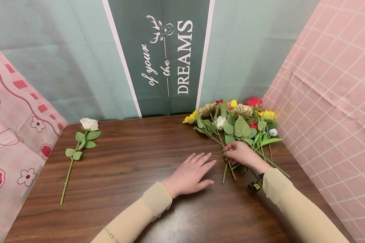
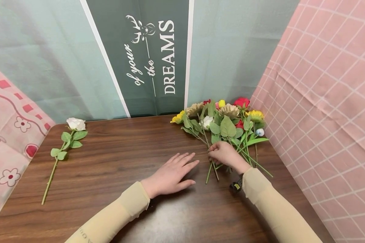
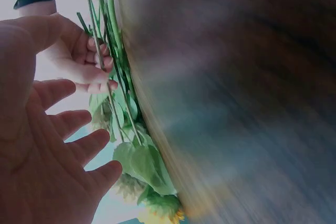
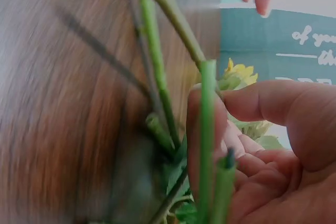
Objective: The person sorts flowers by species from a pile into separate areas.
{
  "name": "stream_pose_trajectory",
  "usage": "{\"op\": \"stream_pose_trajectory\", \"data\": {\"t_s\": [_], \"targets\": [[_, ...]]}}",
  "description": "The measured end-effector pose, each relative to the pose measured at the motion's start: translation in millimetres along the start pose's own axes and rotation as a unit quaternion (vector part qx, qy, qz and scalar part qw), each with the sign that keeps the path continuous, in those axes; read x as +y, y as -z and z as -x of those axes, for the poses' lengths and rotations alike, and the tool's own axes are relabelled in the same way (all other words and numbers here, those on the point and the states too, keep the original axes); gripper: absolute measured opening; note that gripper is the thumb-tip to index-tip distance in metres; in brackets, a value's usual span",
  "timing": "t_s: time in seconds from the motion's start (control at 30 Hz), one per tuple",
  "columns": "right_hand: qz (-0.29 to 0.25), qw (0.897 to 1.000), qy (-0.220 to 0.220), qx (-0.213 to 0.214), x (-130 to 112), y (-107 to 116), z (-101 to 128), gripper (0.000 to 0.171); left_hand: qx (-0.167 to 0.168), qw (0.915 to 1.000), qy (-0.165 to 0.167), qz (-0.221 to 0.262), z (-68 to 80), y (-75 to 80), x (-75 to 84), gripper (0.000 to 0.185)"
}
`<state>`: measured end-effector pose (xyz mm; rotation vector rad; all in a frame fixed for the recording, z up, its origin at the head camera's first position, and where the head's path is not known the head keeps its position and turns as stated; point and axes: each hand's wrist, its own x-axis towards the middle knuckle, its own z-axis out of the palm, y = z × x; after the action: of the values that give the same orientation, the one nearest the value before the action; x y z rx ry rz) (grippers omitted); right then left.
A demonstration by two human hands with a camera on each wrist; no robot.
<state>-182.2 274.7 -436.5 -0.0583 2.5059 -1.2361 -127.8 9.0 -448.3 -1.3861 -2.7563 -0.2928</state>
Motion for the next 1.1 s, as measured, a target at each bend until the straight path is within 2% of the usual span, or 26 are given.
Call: {"op": "stream_pose_trajectory", "data": {"t_s": [0.13, 0.27, 0.33, 0.4, 0.47, 0.57, 0.63, 0.67, 0.73, 0.9, 1.1], "targets": [[-0.108, 0.994, -0.01, -0.029, -1.4, -1.8, 0.1, 0.026, 0.009, 0.9991, 0.017, 0.037, 2.8, 2.4, -9.7, 0.069], [-0.152, 0.988, 0.003, -0.037, -7.7, -6.8, 6.1, 0.024, 0.023, 0.9947, 0.05, 0.087, 6.5, 5.4, -21.7, 0.063], [-0.162, 0.986, 0.019, -0.038, -12.7, -11.3, 9.3, 0.024, 0.041, 0.9894, 0.077, 0.116, 7.8, 8.1, -28.9, 0.057], [-0.176, 0.983, 0.032, -0.036, -18.6, -17.8, 11.2, 0.024, 0.069, 0.979, 0.113, 0.154, 8.8, 11.9, -36.7, 0.049], [-0.187, 0.981, 0.046, -0.034, -25.4, -26.3, 12.3, 0.025, 0.104, 0.9599, 0.158, 0.207, 9.8, 16.5, -44.6, 0.041], [-0.201, 0.977, 0.065, -0.031, -37.8, -43.1, 11.5, 0.029, 0.155, 0.9141, 0.215, 0.307, 10.0, 23.9, -55.8, 0.032], [-0.212, 0.974, 0.077, -0.031, -47.4, -56.4, 9.5, 0.029, 0.182, 0.8833, 0.235, 0.362, 8.9, 28.4, -62.5, 0.029], [-0.217, 0.972, 0.082, -0.032, -52.1, -63.3, 8.0, 0.029, 0.191, 0.8717, 0.24, 0.382, 7.9, 30.3, -65.6, 0.029], [-0.226, 0.969, 0.089, -0.036, -61.4, -77.3, 4.2, 0.027, 0.202, 0.8557, 0.247, 0.407, 6.5, 33.3, -71.2, 0.029], [-0.238, 0.964, 0.105, -0.053, -78.4, -107.9, -5.2, 0.023, 0.217, 0.8275, 0.27, 0.442, 7.6, 34.5, -80.2, 0.028], [-0.237, 0.962, 0.122, -0.056, -88.9, -127.3, -11.0, 0.022, 0.235, 0.7872, 0.297, 0.487, 13.6, 35.6, -84.0, 0.025]]}}
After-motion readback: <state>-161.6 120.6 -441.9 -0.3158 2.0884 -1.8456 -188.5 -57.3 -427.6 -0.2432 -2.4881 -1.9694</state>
